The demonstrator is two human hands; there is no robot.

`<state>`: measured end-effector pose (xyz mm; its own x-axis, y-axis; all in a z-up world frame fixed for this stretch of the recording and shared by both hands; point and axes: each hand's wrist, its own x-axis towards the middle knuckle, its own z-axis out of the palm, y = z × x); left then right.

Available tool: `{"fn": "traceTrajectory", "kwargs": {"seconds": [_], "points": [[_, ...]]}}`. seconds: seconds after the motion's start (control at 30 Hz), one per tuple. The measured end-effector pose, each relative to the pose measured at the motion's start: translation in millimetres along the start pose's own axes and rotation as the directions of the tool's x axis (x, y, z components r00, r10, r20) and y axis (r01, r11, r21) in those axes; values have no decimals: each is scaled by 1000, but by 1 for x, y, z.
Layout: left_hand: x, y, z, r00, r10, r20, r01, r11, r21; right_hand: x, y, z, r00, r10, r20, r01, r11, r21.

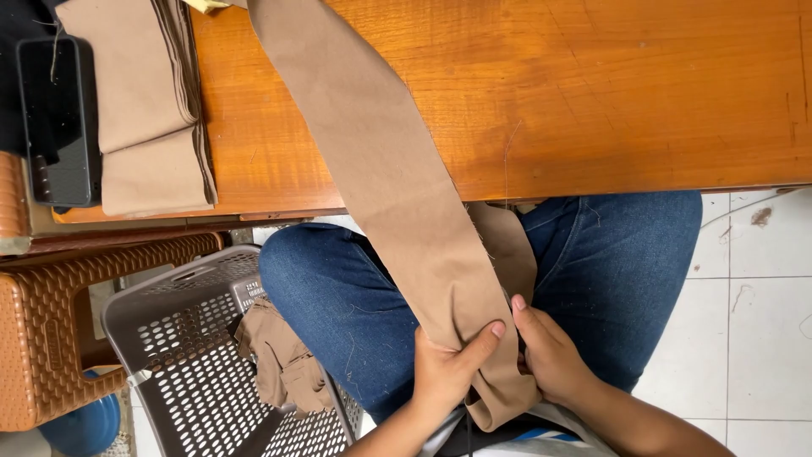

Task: The person is cutting a strip of brown fabric using thread snips while working at a wooden table.

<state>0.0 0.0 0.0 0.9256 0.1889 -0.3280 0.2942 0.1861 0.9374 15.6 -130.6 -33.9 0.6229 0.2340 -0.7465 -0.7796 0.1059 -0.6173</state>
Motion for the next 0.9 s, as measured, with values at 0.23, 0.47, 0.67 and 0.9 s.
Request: {"fn": "traceTrajectory", "kwargs": {"seconds": [0.23, 0.47, 0.67, 0.9], "points": [[0, 3, -1, 1000, -17, 1, 17, 1000, -25, -2, -7, 2, 988, -109, 109, 119, 988, -96], [1, 2, -4, 1000, 24, -8, -24, 999, -29, 8, -2, -3, 969, -215, 125, 183, 957, 226], [0, 3, -1, 999, 47, 20, -47, 999, -19, 2, -26, 8, 939, -343, -13, 342, 938, -52], [0, -2, 0, 999, 50, 17, -50, 999, -13, 3, -37, 5, 904, -410, -122, 427, 882, 200]]}}
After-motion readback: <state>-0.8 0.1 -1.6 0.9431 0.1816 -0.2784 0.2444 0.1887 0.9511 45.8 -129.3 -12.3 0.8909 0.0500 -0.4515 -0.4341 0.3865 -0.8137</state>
